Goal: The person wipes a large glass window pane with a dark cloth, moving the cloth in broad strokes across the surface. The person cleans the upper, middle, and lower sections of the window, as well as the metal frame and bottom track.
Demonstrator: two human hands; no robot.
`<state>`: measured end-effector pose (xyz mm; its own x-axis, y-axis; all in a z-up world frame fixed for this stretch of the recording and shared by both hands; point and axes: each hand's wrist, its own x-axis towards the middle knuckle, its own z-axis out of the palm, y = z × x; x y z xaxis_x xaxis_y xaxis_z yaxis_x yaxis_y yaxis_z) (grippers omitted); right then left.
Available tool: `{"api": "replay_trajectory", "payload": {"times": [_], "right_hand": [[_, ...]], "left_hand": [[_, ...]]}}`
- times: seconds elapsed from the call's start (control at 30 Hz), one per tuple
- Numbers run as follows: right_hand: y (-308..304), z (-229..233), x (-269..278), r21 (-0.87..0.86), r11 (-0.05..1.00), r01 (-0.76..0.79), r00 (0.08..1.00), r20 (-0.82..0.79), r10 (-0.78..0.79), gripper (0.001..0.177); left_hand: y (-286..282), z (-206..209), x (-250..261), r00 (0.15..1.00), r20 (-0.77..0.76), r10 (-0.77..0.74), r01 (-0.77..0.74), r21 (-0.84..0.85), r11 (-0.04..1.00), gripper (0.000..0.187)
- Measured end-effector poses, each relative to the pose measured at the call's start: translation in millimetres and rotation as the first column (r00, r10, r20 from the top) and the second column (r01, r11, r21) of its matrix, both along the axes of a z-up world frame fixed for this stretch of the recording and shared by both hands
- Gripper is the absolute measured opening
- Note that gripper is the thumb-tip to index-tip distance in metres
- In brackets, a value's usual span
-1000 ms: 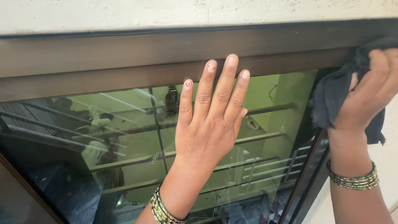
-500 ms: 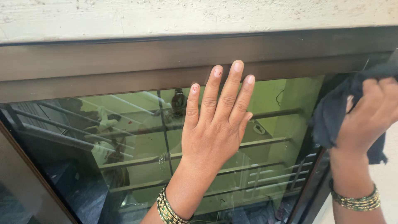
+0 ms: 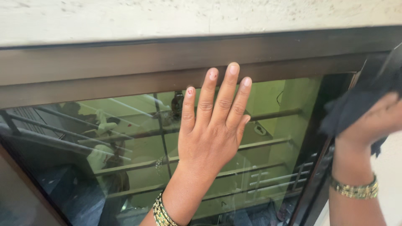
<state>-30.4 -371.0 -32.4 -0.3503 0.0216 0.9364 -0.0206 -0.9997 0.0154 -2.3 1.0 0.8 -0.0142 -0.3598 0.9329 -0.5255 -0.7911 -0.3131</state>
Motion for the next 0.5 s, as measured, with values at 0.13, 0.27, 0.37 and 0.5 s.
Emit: {"api": "replay_trajectory", "payload": {"times": [0.13,0.27,0.37,0.5], "right_hand": [[-5,18,-1,0.126,0.903,-0.411,0.878,-0.211,0.429,0.023],[2,14,-11,0.166,0.898,-0.407,0.829,-0.347,0.44,0.02],[19,4,-23,0.016,0.984,-0.176,0.908,-0.384,0.169,0.024],[41,-9,-36,-0.184,0.944,0.274,0.928,-0.206,-0.31,0.037]], "left_hand": [[3,2,-4,1.0,-0.014,-0.003,0.003,0.012,1.0,0.066],[7,6,-8,0.99,-0.117,-0.075,0.08,0.039,0.996,0.064],[8,10,-12,0.987,-0.138,-0.088,0.094,0.039,0.995,0.062],[8,12,-15,0.984,-0.155,-0.09,0.097,0.035,0.995,0.061]]}}
